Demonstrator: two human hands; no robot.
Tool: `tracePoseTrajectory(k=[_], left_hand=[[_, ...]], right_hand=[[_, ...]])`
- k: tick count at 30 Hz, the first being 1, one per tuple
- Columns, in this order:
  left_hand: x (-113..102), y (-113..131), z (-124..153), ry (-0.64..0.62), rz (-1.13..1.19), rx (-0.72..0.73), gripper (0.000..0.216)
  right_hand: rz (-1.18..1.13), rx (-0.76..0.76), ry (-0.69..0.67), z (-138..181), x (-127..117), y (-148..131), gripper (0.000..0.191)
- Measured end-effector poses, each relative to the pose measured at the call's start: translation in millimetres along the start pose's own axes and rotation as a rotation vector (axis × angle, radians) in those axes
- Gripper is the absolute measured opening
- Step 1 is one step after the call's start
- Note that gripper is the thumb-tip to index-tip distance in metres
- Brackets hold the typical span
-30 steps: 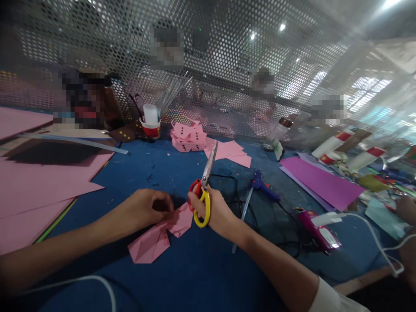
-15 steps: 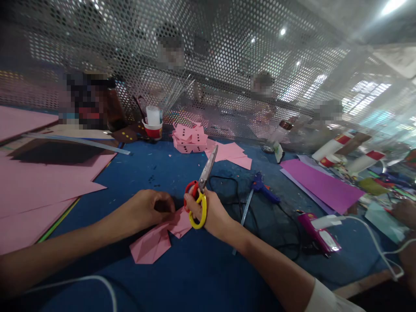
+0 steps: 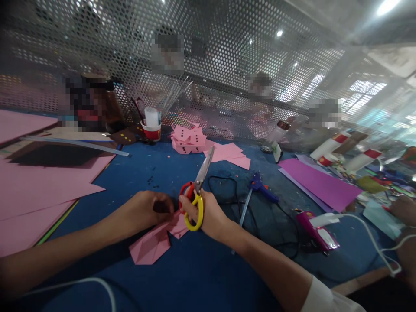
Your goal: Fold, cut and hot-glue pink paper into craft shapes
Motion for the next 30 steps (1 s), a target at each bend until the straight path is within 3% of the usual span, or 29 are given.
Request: tracePoseTrajectory(k=[3,10,21,24,27,29,30], left_hand=[[-2,4,2,-0.003,0.001,0.0,0.013],[-3,7,3,-0.008,0.015,-0.012,0.014],[1,2,2,-0.003,0.037,-0.006,0.011],[-1,1,1,0.027,0.034,0.0,0.011],[0,-3,0,0.045,0.099,-0.006,0.019],[3,-7,-2,0.036,0.172,-0.012,0.023],[4,-10,-4,0.03,0.209,-0.014,0.024]], right_hand=[[0.021,-0.038,0.074,-5,-8,-3,0.031],[0.078,-0.014,0.08,-10,-15,-2,0.034],[0.167,-0.027,0.004,-4,-14,-7,0.037],[0.393,-0.122,0.056,-14,-34,-21,0.033],[0.907,-0.239,0.315,-27,-70,-41,0.033],[1.203,-0.224,0.384,-37,-89,-45,0.035],[1.241,-0.214,0.383,-42,-96,-43,0.034]])
Point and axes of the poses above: each hand's wrist, its own z-axis away from the middle knuckle, its own x-axis out of the palm, y = z × x, the point moved 6 cm from there along -z, towards the middle knuckle, and after that the axes turned 8 degrees about y, right-handed, at the moved point
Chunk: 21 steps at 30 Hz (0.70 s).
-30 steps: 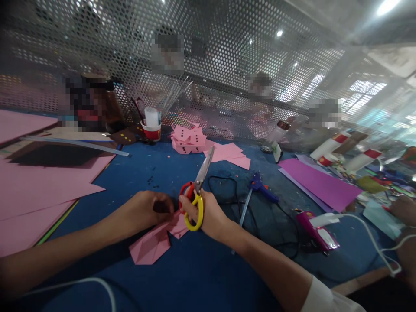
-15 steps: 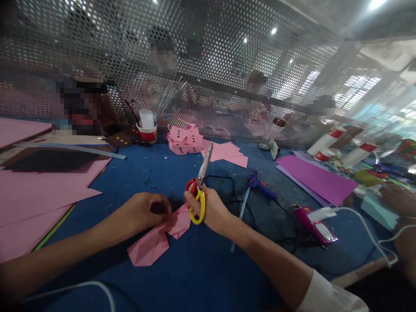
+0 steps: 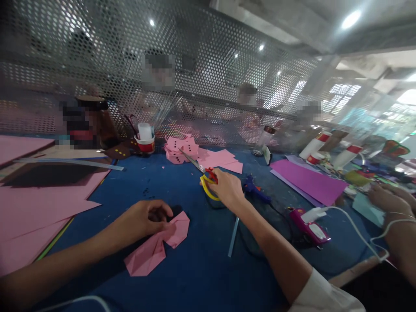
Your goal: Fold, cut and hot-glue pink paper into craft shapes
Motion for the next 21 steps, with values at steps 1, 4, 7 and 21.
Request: tracePoseTrajectory(k=[1,4,7,21], left_hand=[[0,-2,-2,0.0,0.032,0.0,0.025],[0,-2,-6,-0.005,0.134,-0.008,0.029],[-1,0,-9,-0.011,0.257,-0.072,0.036],[2,11,-1,-0.009,0.63,-0.108,0.038]], right_hand=[[0.017,-0.006,-0.008,-5,3,6,0.033],[0.02,-0.037,-0.027,-13,14,18,0.026],[-0.016,-0.063,-0.026,-14,20,22,0.029],[-0.94,-0.101,-0.404,44,15,-59,0.031]])
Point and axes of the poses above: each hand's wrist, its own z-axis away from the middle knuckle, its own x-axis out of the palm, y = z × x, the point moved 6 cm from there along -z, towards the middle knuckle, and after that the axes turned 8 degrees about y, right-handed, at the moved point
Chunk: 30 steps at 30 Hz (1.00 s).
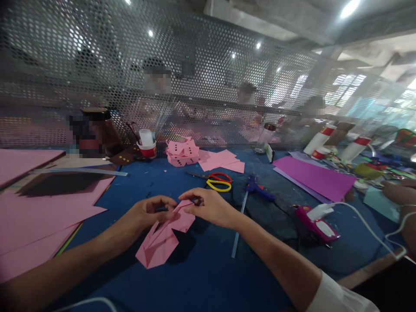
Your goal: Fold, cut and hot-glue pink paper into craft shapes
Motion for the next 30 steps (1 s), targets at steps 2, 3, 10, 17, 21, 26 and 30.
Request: tracePoseTrajectory(k=[2,3,10,17,21,26,30], left_hand=[[2,-1,3,-0.033,0.023,-0.039,0.035],[3,-2,4,-0.053,0.036,-0.062,0.033],[5,-8,6,-0.121,0.021,-0.093,0.031],[6,-3,2,-0.052,-0.133,0.028,0.032],[8,1,4,-0.073,-0.164,0.071,0.029],[4,3,5,-0.056,-0.198,0.107,0.031],[9,7,9,-0.089,-0.192,0.089,0.034]], right_hand=[[-0.04,0.016,0.024,-2,0,3,0.027],[-0.048,0.015,0.041,-3,-1,4,0.026],[-0.069,-0.009,0.116,-6,-5,5,0.024],[0.043,-0.154,0.159,0,-3,-7,0.034],[0.118,-0.241,0.234,1,-4,-16,0.021],[0.078,-0.193,0.297,0,-8,-13,0.016],[-0.111,-0.111,0.295,-2,-10,-7,0.018]])
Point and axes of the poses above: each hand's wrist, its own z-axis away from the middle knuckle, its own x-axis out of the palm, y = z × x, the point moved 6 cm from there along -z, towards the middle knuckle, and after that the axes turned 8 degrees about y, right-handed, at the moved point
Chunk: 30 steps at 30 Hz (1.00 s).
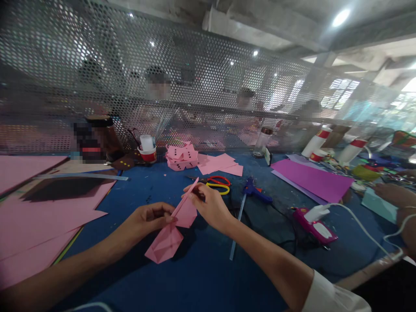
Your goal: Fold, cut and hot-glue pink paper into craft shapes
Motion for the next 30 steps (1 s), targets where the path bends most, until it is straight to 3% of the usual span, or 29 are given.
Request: tracePoseTrajectory(k=[4,7,9,12,14,16,20,22,26,30], left_hand=[[3,3,3,-0.017,0.026,-0.032,0.042],[-1,6,3,0.035,-0.005,0.039,0.04],[-6,12,4,0.123,-0.114,0.161,0.032],[-11,30,13,0.271,-0.356,0.456,0.02],[-8,39,22,0.285,-0.483,0.614,0.024],[-1,42,26,0.242,-0.548,0.68,0.027],[6,39,27,0.163,-0.51,0.635,0.014],[3,37,24,0.181,-0.457,0.57,0.014],[-15,36,15,0.288,-0.344,0.447,0.018],[-29,25,3,0.316,-0.321,0.249,0.023]], right_hand=[[-0.153,0.112,0.005,-3,3,5,0.019],[-0.332,0.241,-0.013,-3,8,13,0.023],[-0.468,0.337,-0.056,-1,13,19,0.025],[-0.592,0.454,-0.141,4,22,26,0.03],[-0.612,0.505,-0.2,9,29,29,0.034],[-0.64,0.545,-0.256,14,37,30,0.036],[-0.673,0.575,-0.346,22,50,26,0.034],[-0.597,0.544,-0.319,20,47,25,0.032],[-0.389,0.344,-0.02,3,9,25,0.032],[-0.337,0.27,0.092,-6,-21,27,0.036]])
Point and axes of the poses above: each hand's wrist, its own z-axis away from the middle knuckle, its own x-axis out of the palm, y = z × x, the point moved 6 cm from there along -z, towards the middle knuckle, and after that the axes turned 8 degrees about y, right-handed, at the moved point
